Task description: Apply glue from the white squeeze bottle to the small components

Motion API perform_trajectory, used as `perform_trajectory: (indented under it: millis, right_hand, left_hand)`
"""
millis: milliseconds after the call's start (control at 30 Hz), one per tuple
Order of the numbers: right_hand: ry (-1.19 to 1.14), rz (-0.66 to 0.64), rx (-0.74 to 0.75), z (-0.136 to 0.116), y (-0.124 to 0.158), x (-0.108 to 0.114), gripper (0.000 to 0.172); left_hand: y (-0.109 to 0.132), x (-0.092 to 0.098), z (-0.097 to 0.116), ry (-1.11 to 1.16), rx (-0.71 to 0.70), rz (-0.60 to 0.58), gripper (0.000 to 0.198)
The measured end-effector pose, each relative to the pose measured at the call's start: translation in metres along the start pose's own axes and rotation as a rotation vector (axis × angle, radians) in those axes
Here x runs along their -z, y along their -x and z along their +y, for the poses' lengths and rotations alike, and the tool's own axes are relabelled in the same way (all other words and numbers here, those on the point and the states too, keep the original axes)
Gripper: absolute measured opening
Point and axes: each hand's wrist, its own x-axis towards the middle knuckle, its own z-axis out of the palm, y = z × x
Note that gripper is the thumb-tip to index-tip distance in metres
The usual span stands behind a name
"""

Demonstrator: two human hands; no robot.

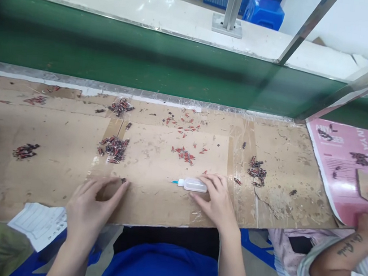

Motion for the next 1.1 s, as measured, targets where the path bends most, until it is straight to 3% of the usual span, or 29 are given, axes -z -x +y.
perform_trajectory:
  millis: [67, 167, 400, 500, 800, 1100]
  right_hand:
    - [-0.058, -0.019, -0.011, -0.002, -0.004, -0.005, 0.027]
    - [-0.19, -0.002, -0.103, -0.002, -0.005, -0.009, 0.025]
    - [-0.779, 0.289, -0.429, -0.016, -0.001, -0.031, 0.037]
    - [-0.96, 0.355, -0.523, -0.024, -0.006, -0.044, 0.04]
    - [-0.851, 0.432, -0.515, -0.038, -0.012, -0.058, 0.031]
    - [-0.726, 0.356, -0.498, -0.035, -0.006, -0.06, 0.026]
  left_hand:
    - [0.001, -0.001, -0.002, 0.04, -0.056, -0.002, 0.016]
    - [0.0, -0.007, -0.001, 0.132, -0.146, -0.038, 0.015]
    - [-0.002, -0.036, 0.031, 0.418, -0.248, -0.18, 0.013]
    - [-0.004, -0.043, 0.043, 0.476, -0.26, -0.243, 0.013]
    - [-0.008, -0.041, 0.043, 0.524, -0.249, -0.308, 0.012]
    - [-0.011, -0.042, 0.043, 0.522, -0.188, -0.358, 0.01]
